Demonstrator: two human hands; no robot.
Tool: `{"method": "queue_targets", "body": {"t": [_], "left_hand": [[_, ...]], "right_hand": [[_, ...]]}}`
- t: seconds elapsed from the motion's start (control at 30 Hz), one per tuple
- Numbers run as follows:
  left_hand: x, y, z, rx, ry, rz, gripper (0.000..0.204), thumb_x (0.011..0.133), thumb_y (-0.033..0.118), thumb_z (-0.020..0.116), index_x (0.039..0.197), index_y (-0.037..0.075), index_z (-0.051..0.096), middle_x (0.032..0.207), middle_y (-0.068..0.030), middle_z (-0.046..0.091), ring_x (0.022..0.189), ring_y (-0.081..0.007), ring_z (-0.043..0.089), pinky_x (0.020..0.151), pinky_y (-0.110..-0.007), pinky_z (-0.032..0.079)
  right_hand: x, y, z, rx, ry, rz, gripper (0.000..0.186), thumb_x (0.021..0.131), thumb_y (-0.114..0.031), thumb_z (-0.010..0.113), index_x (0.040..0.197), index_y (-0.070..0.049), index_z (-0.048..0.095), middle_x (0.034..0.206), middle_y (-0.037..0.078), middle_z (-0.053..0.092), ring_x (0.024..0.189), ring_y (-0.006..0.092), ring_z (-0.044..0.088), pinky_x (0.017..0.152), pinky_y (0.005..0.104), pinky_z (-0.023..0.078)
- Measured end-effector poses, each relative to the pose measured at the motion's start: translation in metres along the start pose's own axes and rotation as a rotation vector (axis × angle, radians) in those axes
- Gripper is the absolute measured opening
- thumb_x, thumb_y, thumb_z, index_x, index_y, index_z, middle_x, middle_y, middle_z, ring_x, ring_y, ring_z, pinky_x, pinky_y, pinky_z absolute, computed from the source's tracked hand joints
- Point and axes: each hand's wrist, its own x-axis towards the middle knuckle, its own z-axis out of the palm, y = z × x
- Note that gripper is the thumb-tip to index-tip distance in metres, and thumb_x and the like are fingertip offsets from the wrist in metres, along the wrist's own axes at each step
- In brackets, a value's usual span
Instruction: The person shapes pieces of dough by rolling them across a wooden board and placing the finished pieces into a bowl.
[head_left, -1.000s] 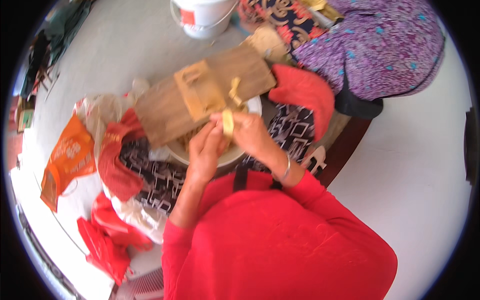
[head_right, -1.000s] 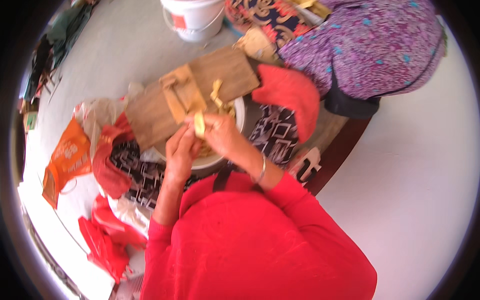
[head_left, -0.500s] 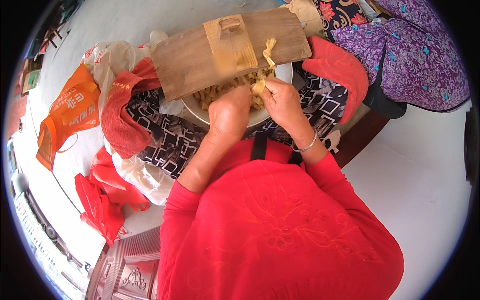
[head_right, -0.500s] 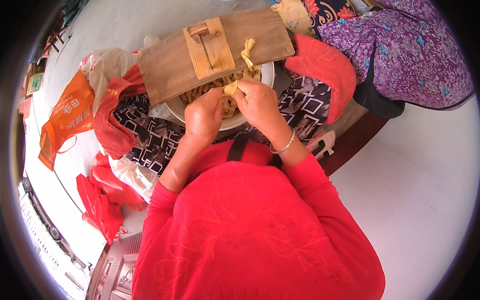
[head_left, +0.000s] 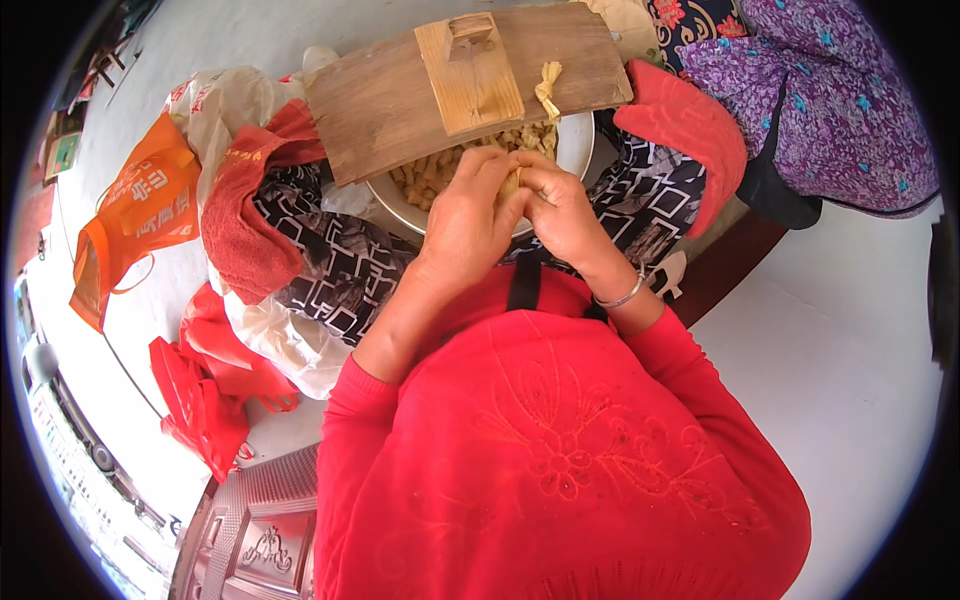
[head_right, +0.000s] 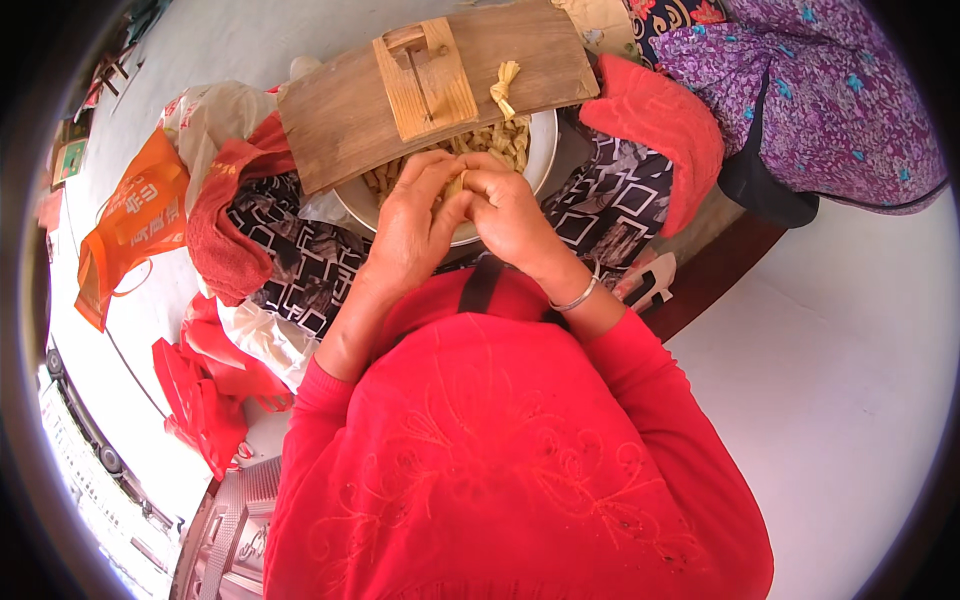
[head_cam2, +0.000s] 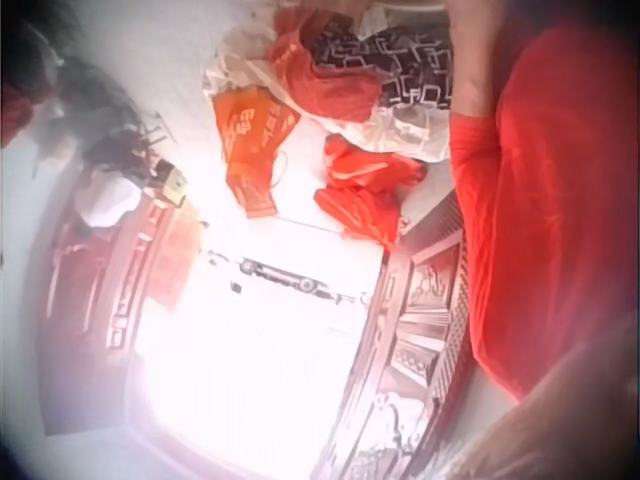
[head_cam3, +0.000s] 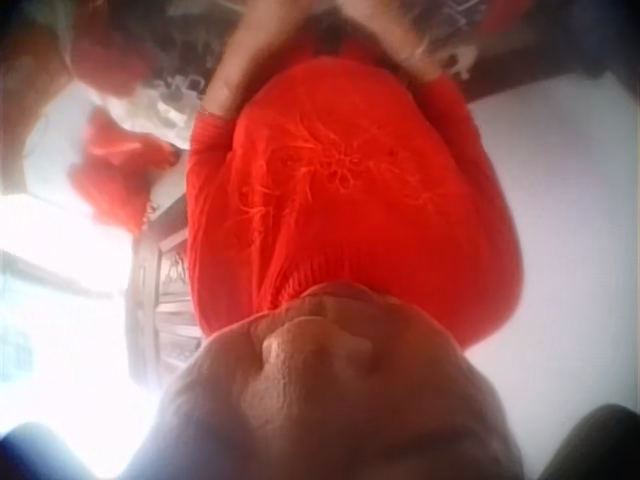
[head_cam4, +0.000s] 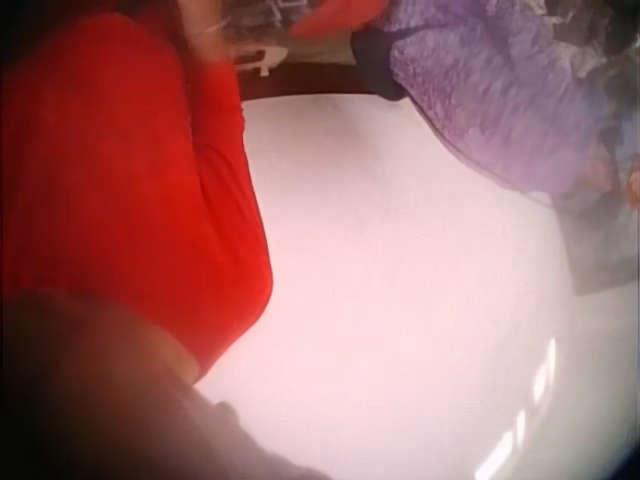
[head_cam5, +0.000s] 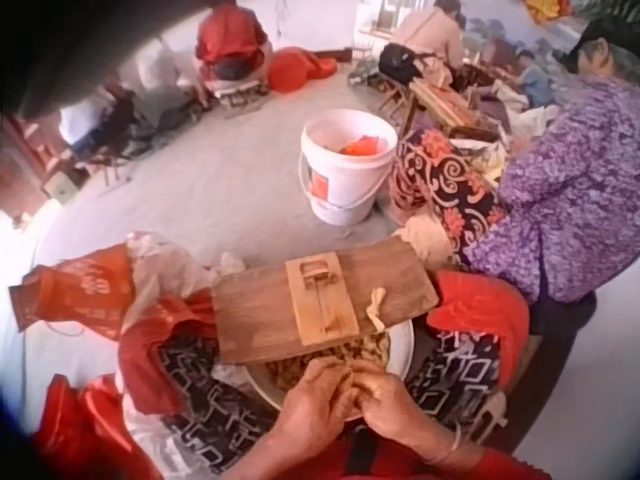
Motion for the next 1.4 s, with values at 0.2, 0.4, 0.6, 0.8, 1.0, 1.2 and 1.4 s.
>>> {"method": "queue_targets", "body": {"t": [0.2,0.4,0.6,0.8,1.0,1.2,1.4], "left_hand": [[-0.003,-0.023,0.028,-0.527,0.132,-0.441,0.021,0.098,0.018,0.048,0.106,0.001,0.058,0.076,-0.0039,0.056,0.059,-0.0109,0.05,0.055,-0.025,0.043],[-0.035,-0.018,0.004,-0.901,-0.105,-0.67,0.022,0.1,0.022,0.048,0.101,0.005,0.062,0.069,-0.0003,0.052,0.05,-0.0056,0.041,0.043,-0.022,0.032],[-0.031,-0.01,-0.005,0.293,0.053,-0.044,0.014,0.092,0.014,0.06,0.1,0.002,0.061,0.077,-0.011,0.061,0.072,-0.0312,0.064,0.06,-0.037,0.05],[-0.015,-0.006,-0.015,0.398,-0.011,0.107,0.013,0.086,0.013,0.065,0.095,0.003,0.062,0.083,-0.0144,0.063,0.074,-0.035,0.061,0.062,-0.037,0.05],[-0.008,-0.019,-0.033,-0.385,-0.262,-0.241,0.021,0.092,0.02,0.064,0.085,0.001,0.064,0.07,0.0011,0.055,0.064,-0.0113,0.05,0.06,-0.026,0.042],[0.016,-0.028,-0.052,-0.427,-0.306,-0.333,0.022,0.098,0.017,0.055,0.099,-0.002,0.066,0.074,0.004,0.053,0.072,-0.0056,0.046,0.065,-0.022,0.04],[0.051,-0.052,-0.061,-0.33,-0.113,-0.306,0.021,0.097,0.013,0.053,0.104,-0.003,0.066,0.074,0.0034,0.057,0.069,-0.0047,0.048,0.063,-0.02,0.04]], "right_hand": [[0.002,-0.002,0.011,-0.183,0.218,-0.284,0.005,0.08,0.003,0.062,0.084,0.003,0.064,0.107,0.016,0.057,0.096,0.0278,0.057,0.084,0.0327,0.046],[0.011,0.005,0.003,-0.088,0.306,-0.287,0.01,0.087,-0.004,0.062,0.087,0.005,0.066,0.106,0.008,0.056,0.092,0.0133,0.055,0.079,0.0253,0.045],[0.01,-0.002,-0.014,0.051,0.083,-0.079,0.024,0.094,-0.019,0.06,0.096,0.004,0.066,0.107,0.006,0.061,0.089,0.0111,0.056,0.08,0.0241,0.046],[0.016,-0.035,-0.038,-0.518,-0.259,-0.026,0.033,0.091,-0.028,0.063,0.076,0.0,0.056,0.058,0.012,0.044,0.053,0.0209,0.043,0.053,0.033,0.04],[0.018,-0.049,-0.065,-0.421,-0.434,-0.042,0.039,0.09,-0.027,0.065,0.069,0.001,0.046,0.057,0.009,0.036,0.055,0.0173,0.032,0.05,0.0334,0.035],[0.029,-0.055,-0.061,-0.329,-0.303,-0.059,0.037,0.092,-0.026,0.063,0.07,0.001,0.05,0.057,0.006,0.038,0.056,0.0117,0.036,0.051,0.0305,0.036],[0.065,-0.041,-0.059,-0.339,-0.14,-0.071,0.034,0.097,-0.026,0.056,0.075,0.001,0.055,0.064,-0.002,0.049,0.061,0.0057,0.042,0.054,0.0237,0.037]]}}
